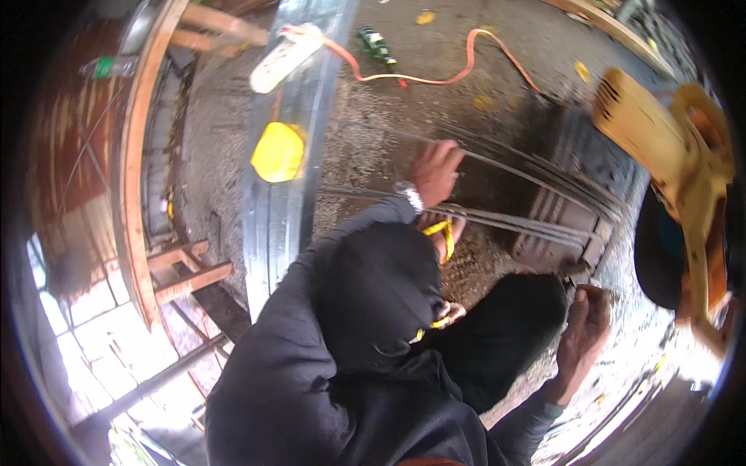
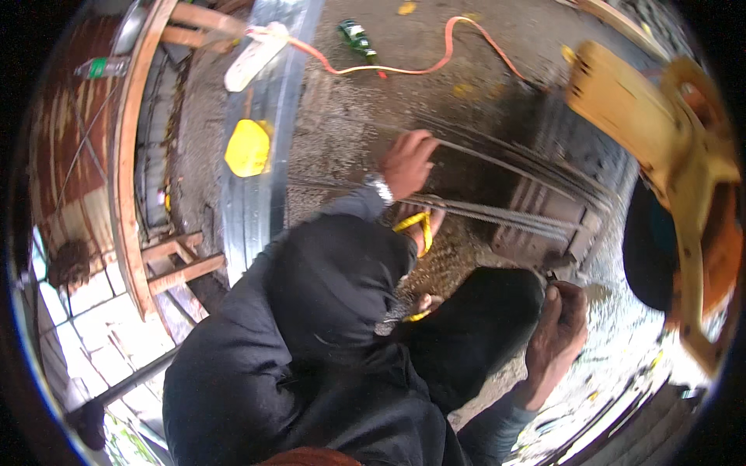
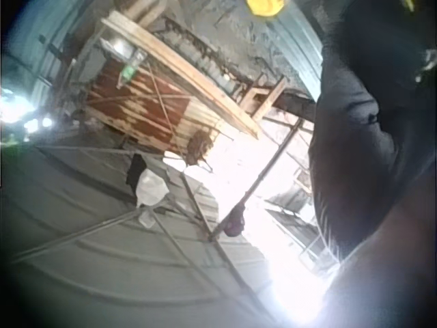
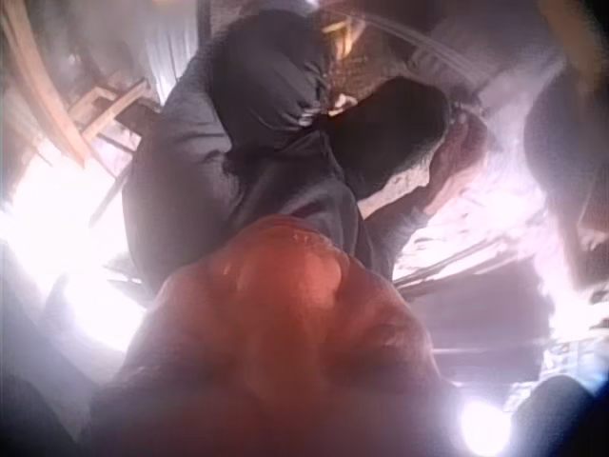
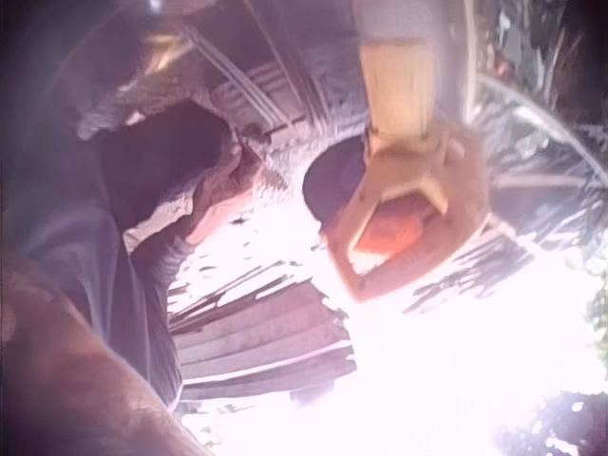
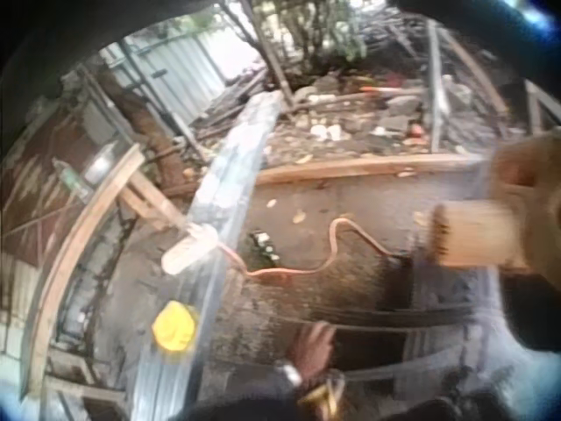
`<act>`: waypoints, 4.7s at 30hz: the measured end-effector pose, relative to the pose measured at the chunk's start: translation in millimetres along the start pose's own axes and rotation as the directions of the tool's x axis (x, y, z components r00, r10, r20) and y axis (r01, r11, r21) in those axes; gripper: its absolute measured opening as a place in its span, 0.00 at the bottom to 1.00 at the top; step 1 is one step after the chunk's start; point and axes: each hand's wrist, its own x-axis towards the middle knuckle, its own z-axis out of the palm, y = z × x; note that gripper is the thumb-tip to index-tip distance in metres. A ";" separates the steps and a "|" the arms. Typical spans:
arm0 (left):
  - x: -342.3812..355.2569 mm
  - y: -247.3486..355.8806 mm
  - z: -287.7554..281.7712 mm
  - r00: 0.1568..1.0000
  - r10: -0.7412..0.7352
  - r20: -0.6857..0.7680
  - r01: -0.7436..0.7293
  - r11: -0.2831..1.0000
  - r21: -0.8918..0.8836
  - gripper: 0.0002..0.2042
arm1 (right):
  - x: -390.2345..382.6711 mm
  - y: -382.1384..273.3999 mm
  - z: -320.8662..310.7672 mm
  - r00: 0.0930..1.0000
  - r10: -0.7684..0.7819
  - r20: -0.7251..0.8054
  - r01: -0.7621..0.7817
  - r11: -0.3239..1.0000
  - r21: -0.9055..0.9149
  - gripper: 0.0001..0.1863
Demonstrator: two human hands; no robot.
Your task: The person positions metal rods on a cutting stand and uses a yellow angle grinder to cut them, producing sparks. The person repeatedly aligns the rods and cuts them one by one.
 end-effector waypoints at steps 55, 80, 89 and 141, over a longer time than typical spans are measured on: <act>-36.9 -35.0 22.4 0.950 -0.224 0.219 0.239 0.970 -0.048 0.19 | 74.3 -27.6 117.2 0.754 -0.252 0.607 0.393 0.913 -0.110 0.16; -75.3 -17.4 15.2 0.991 -0.084 0.105 0.093 0.992 -0.081 0.12 | 107.5 -11.9 152.3 0.662 -0.139 0.736 0.520 0.792 -0.318 0.21; -71.7 -19.5 13.3 0.989 0.015 0.145 -0.015 1.000 -0.003 0.12 | 102.0 -44.5 117.2 0.729 -0.249 0.638 0.445 0.880 -0.165 0.21; 214.6 97.1 81.5 0.697 0.512 0.502 -0.625 0.777 0.074 0.23 | 101.5 -37.9 56.6 0.806 -0.064 0.589 0.216 0.957 -0.192 0.23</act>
